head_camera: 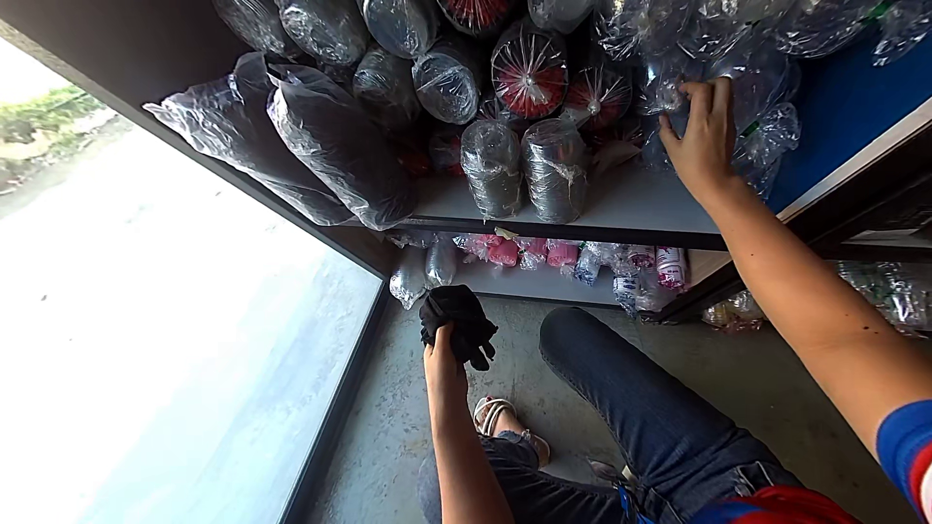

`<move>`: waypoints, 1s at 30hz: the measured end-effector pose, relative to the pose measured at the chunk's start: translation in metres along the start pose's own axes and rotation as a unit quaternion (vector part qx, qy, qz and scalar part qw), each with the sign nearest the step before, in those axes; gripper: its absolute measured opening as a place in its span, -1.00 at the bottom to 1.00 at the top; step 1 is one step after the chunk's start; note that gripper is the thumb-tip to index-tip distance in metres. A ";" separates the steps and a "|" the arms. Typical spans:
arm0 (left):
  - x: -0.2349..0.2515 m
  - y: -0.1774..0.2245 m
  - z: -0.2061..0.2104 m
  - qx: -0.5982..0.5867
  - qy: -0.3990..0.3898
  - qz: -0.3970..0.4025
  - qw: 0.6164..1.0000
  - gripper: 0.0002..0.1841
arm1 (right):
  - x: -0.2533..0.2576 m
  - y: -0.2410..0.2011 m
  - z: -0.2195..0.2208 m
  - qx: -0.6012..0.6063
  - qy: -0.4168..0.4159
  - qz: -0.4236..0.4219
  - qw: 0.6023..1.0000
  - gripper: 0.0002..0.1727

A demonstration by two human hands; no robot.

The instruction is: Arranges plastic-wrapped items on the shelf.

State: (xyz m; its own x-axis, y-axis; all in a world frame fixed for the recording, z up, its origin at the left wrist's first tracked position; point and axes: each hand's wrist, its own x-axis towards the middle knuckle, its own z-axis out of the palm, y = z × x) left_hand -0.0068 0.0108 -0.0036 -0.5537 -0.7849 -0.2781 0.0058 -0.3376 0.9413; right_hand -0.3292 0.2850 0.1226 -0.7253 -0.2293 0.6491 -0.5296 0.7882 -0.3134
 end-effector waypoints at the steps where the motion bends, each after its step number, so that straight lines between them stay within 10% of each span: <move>1: 0.000 0.000 0.000 0.001 0.002 0.000 1.000 -0.82 | 0.000 0.000 0.000 -0.002 -0.003 0.002 1.000 -0.50; 30: 0.000 -0.002 0.000 -0.002 0.001 -0.001 1.000 -0.81 | 0.013 -0.003 -0.009 0.039 -0.049 0.012 0.998 -0.64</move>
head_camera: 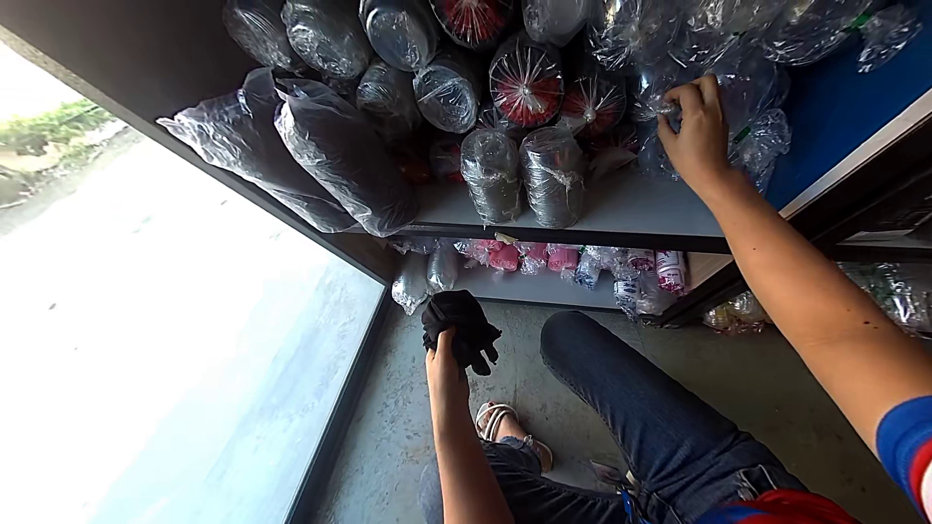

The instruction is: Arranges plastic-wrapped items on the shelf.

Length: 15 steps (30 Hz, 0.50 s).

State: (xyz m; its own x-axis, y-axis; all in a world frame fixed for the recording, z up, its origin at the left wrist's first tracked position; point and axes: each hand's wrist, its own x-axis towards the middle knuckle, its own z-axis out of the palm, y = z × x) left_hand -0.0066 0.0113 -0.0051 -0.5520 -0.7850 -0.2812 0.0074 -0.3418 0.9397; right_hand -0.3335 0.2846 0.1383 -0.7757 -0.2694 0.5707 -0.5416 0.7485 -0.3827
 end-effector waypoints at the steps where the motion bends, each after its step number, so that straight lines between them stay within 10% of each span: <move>1: 0.000 0.000 -0.001 0.000 0.001 0.000 1.000 -0.81 | -0.002 0.000 0.001 0.003 0.006 0.001 1.000 -0.61; 11: 0.000 0.001 0.003 0.010 0.002 -0.001 1.000 -0.81 | -0.021 -0.009 -0.017 0.035 0.048 -0.010 0.998 -0.40; 15: 0.001 0.000 0.003 0.014 -0.005 -0.003 1.000 -0.80 | -0.058 -0.070 -0.060 0.281 -0.032 -0.091 0.955 -0.66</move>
State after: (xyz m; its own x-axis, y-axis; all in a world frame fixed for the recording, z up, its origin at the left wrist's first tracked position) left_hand -0.0097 0.0127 -0.0049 -0.5609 -0.7776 -0.2841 -0.0181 -0.3315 0.9433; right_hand -0.2308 0.2842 0.1756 -0.6603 -0.4145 0.6263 -0.7440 0.2469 -0.6209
